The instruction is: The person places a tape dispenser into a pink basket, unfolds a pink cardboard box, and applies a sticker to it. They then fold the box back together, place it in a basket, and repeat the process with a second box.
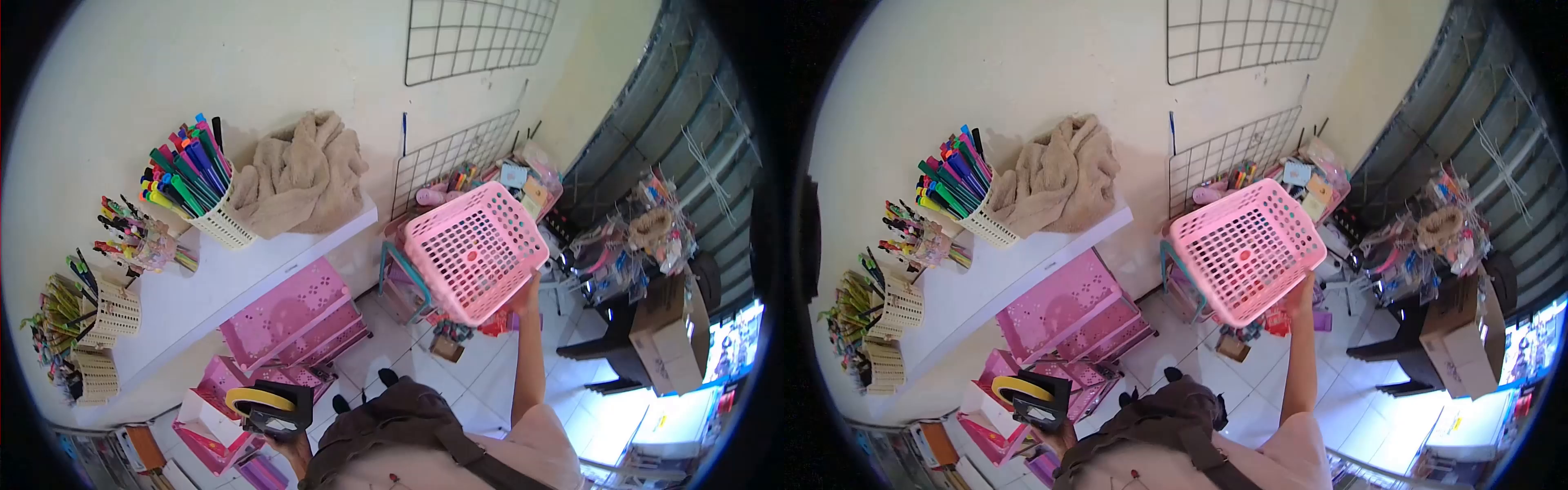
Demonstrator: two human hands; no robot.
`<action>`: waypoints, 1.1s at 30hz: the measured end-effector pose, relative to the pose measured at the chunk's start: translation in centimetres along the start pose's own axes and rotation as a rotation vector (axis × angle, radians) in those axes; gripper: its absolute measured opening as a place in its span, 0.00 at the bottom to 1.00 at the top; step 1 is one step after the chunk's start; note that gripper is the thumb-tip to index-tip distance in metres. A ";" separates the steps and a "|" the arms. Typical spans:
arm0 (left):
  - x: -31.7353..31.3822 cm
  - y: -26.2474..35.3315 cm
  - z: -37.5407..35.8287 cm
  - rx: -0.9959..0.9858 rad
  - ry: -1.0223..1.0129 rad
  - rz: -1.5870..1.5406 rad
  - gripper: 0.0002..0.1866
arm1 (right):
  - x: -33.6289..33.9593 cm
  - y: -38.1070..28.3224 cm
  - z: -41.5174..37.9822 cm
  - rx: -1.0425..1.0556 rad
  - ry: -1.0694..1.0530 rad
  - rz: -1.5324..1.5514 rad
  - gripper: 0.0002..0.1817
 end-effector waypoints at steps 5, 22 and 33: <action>-0.8 -1.5 -2.2 -0.021 -0.074 -0.041 0.29 | -0.3 -3.4 10.5 -0.279 0.243 -0.057 0.46; 4.2 -1.8 -7.2 -0.144 0.026 -0.029 0.31 | -3.6 2.7 10.1 0.575 0.527 -0.358 0.29; 3.7 -2.4 -9.8 -0.087 0.295 -0.004 0.28 | -31.7 17.3 -8.0 1.325 -0.929 -1.475 0.10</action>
Point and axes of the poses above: each hand's wrist, its own z-axis towards the middle knuckle, its own x-axis out of the back of the hand, y = z × x, the point moved 1 cm from there along z, towards the middle knuckle, and after that the axes turned 12 degrees about -z, right-handed, at the moved point
